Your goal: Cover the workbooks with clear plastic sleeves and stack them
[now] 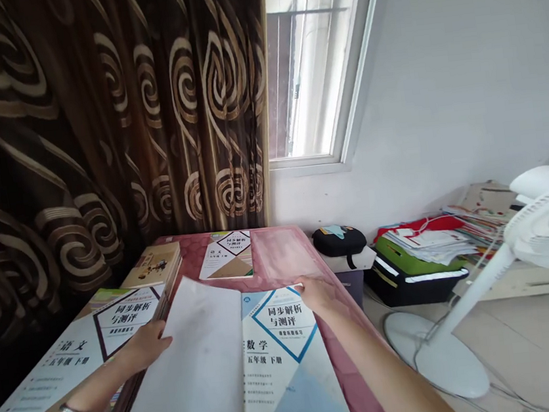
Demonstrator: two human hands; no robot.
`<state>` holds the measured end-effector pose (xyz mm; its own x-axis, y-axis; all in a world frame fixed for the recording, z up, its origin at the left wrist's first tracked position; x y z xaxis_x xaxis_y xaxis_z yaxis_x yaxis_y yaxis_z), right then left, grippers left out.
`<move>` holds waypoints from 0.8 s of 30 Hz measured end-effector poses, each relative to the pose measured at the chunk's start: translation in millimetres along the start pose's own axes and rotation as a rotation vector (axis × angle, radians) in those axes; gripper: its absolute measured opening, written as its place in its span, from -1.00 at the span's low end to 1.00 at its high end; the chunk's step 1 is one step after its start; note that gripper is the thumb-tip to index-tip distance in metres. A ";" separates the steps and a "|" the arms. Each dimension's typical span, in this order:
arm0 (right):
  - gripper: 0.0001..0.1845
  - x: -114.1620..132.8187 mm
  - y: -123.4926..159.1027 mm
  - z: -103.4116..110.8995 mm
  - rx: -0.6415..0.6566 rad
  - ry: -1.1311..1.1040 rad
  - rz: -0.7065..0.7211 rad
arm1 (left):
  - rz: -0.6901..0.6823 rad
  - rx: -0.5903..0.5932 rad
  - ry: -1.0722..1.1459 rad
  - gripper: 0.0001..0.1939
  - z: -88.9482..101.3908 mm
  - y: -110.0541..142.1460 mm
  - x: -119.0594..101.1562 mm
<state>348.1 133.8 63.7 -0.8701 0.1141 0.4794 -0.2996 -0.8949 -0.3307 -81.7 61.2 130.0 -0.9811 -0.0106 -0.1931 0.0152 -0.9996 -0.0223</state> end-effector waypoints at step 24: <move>-0.29 186.3 149.0 -72.0 0.132 -0.858 -0.072 | 0.075 -0.143 0.480 -0.69 29.2 10.1 -35.3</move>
<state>113.2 52.8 45.2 -0.2398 -0.1449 0.9599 -0.2483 -0.9468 -0.2049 -52.5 50.8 165.2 -0.7773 -0.0363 -0.6281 0.1420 -0.9827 -0.1189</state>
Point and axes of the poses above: each hand's wrist, its own y-axis away from the middle knuckle, its own z-axis out of the back of the hand, x = y × z, the point moved 4 cm from there along -y, towards the middle knuckle, and after that the axes turned 13 degrees about -x, right-handed, at the moved point
